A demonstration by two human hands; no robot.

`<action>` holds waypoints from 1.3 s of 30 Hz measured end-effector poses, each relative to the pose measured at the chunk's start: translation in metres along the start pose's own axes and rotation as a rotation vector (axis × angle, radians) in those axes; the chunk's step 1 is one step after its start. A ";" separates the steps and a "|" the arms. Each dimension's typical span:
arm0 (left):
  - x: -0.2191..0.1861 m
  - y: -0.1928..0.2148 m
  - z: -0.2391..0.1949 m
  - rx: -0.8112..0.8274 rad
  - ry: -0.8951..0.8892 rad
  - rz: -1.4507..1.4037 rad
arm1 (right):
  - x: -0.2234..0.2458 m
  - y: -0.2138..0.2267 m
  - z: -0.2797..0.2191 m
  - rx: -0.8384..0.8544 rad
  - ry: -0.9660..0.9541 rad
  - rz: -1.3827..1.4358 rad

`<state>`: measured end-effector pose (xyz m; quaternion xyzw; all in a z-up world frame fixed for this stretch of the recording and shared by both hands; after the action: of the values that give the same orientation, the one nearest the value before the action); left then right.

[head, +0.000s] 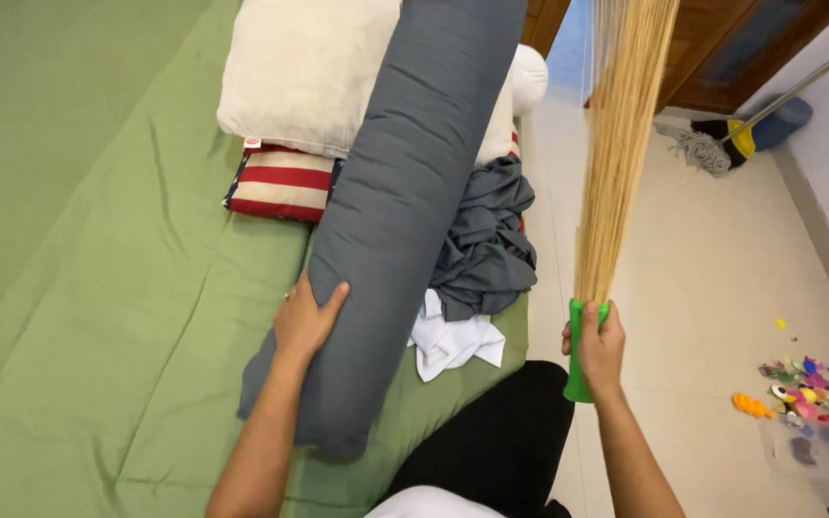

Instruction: Tidy a bed by arranging pillows, a bolster, and clothes, and beating dust off the pillows with a broom.

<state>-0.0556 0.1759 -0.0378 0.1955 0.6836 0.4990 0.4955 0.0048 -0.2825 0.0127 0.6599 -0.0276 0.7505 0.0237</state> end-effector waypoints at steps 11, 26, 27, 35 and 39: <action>-0.046 -0.006 -0.083 -0.354 -0.275 0.192 | -0.029 0.019 0.102 0.245 0.536 -1.289; -0.055 -0.008 -0.087 -0.369 -0.299 0.224 | -0.093 -0.037 0.075 0.423 0.755 -0.936; -0.053 -0.008 -0.084 -0.381 -0.302 0.216 | -0.097 -0.027 0.097 0.302 0.678 -1.003; -0.045 -0.002 -0.056 -0.253 -0.203 0.148 | -0.042 0.012 0.166 -0.204 0.105 -0.703; -0.032 -0.003 -0.051 -0.274 -0.221 0.122 | -0.063 -0.034 0.123 -0.098 0.250 -0.326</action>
<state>-0.0858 0.1250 -0.0249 0.2208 0.5374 0.5923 0.5582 0.1369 -0.2578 -0.0337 0.5556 0.0459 0.8104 0.1800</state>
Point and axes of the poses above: each hand's wrist, its own z-axis towards the middle knuckle, its own y-axis out of the back of the hand, x = y × z, the point moved 3 cm from there along z, towards the middle knuckle, and after that the axes turned 9 degrees about z, right-handed, at the moved point
